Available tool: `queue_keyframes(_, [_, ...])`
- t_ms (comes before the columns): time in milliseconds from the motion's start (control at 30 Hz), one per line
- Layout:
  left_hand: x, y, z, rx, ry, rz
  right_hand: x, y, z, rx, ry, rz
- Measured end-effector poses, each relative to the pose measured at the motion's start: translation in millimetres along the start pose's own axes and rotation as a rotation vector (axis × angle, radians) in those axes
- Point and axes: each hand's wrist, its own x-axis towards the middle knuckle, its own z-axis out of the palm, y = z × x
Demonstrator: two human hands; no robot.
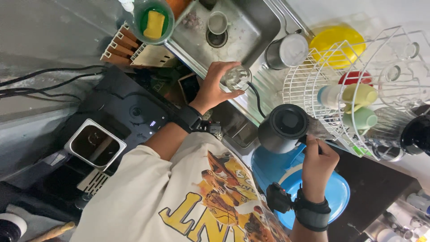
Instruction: The person retrieves a blue ice bag from a refrigerator, pours hot water from a kettle into a glass, and then uses a coffee machine to dispense coffee into a metal cup. The person handles a kettle, glass, and coffee machine throughout the process.
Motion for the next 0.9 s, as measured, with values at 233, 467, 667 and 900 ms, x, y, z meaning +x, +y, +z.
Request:
queue_keyframes(233, [-6, -6, 19, -0.076, -0.005, -0.059, -5, 37, -2, 0.352, -0.011, 0.022])
queue_keyframes(467, [-4, 0, 34, -0.255, -0.025, -0.151, -17, 82, -2, 0.682, 0.093, 0.119])
queue_keyframes(667, [-9, -25, 65, -0.288, -0.169, -0.237, -40, 91, -20, 0.704, 0.153, 0.05])
queue_keyframes(900, [-21, -85, 115, 0.009, -0.242, -0.012, -79, 94, -56, 0.626, 0.253, 0.069])
